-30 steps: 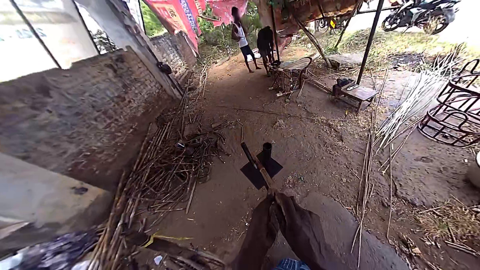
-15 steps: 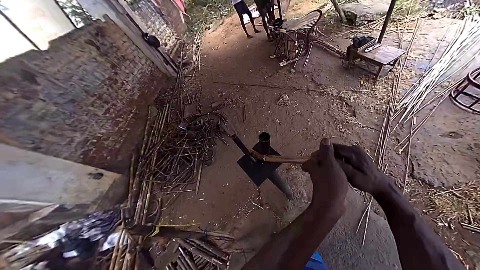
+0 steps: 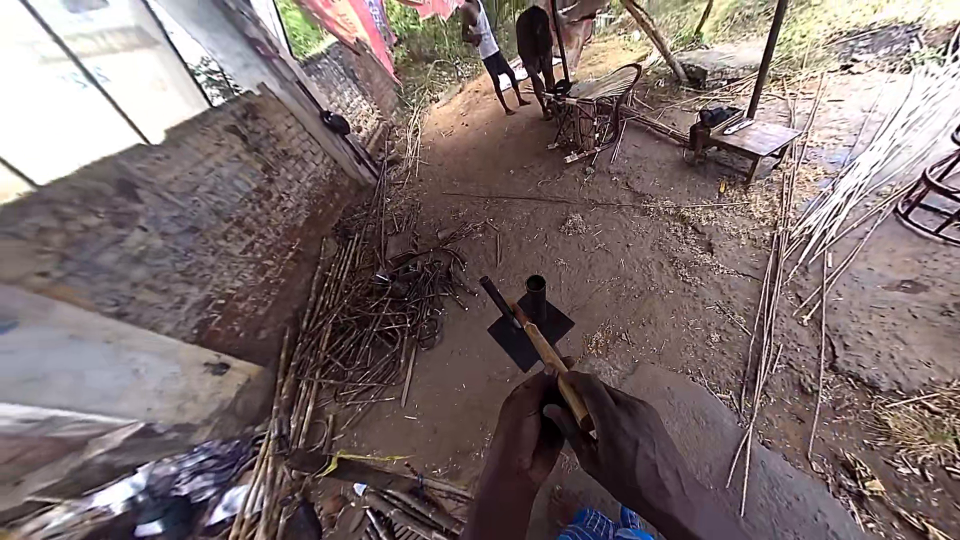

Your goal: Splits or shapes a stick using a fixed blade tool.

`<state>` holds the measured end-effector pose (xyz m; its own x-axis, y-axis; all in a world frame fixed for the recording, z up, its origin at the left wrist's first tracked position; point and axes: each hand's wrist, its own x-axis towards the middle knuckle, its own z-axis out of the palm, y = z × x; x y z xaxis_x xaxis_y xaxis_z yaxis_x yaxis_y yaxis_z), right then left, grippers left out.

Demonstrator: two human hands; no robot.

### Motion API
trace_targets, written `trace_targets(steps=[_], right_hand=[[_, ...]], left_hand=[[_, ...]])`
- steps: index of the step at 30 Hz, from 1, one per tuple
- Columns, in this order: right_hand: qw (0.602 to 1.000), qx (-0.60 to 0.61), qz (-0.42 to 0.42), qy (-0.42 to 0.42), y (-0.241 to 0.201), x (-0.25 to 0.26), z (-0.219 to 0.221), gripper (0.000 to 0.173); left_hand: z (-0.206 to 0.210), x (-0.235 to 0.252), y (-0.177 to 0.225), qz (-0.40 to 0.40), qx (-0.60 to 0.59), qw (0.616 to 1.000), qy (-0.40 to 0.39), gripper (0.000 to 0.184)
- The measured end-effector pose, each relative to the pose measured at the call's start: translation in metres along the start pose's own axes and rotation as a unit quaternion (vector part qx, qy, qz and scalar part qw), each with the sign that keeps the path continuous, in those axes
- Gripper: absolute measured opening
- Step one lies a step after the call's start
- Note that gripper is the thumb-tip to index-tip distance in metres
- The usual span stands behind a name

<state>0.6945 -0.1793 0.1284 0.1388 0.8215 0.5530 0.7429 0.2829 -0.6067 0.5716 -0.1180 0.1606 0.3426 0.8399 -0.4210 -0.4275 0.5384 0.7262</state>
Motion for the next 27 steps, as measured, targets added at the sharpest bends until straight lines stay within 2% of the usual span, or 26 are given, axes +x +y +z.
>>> trace_targets(steps=[2,5,9,11,13,16,18,20,22,24,25,26,27], right_hand=[[1.0,-0.013,-0.003,0.025,0.001,0.002,-0.002,0.039],[1.0,0.0,0.016,0.014,0.016,0.017,-0.023,0.036],[0.977,0.183,0.076,-0.078,0.082,0.055,-0.061,0.025],[0.984,0.153,0.076,-0.052,0.071,0.054,-0.055,0.024],[0.994,0.088,0.064,-0.021,0.043,0.037,-0.035,0.025],[0.999,0.003,-0.004,-0.032,0.022,0.023,-0.002,0.026],[0.999,-0.006,-0.023,-0.038,0.025,0.031,0.003,0.023],[0.998,0.033,-0.008,-0.061,0.048,0.051,-0.01,0.024],[0.99,0.108,0.009,-0.089,0.083,0.072,-0.018,0.024],[0.987,0.127,0.012,-0.093,0.092,0.073,-0.017,0.024],[0.988,0.118,0.009,-0.096,0.087,0.066,-0.016,0.028],[0.989,0.105,0.003,-0.107,0.08,0.054,-0.016,0.041],[0.986,0.099,-0.005,-0.131,0.076,0.038,-0.018,0.063]], left_hand=[[0.004,0.0,0.0,-0.012,0.011,1.0,-0.013,0.035],[0.027,0.009,0.002,-0.038,0.06,0.996,-0.044,0.034],[0.077,0.049,-0.007,-0.045,0.147,0.985,-0.079,0.047],[0.072,0.048,-0.002,-0.057,0.146,0.984,-0.088,0.046],[0.042,0.042,0.004,-0.074,0.128,0.985,-0.09,0.044],[0.013,0.041,0.001,-0.045,0.072,0.996,-0.037,0.034],[0.019,0.044,0.002,-0.036,0.052,0.998,-0.018,0.03],[0.043,0.055,-0.001,-0.005,0.081,0.997,0.011,0.03],[0.066,0.07,-0.013,0.075,0.139,0.987,0.033,0.03],[0.067,0.071,-0.023,0.118,0.16,0.979,0.032,0.034],[0.058,0.069,-0.025,0.129,0.169,0.977,0.016,0.037],[0.043,0.065,-0.026,0.135,0.179,0.974,-0.01,0.039],[0.025,0.061,-0.031,0.143,0.177,0.973,-0.041,0.037]])
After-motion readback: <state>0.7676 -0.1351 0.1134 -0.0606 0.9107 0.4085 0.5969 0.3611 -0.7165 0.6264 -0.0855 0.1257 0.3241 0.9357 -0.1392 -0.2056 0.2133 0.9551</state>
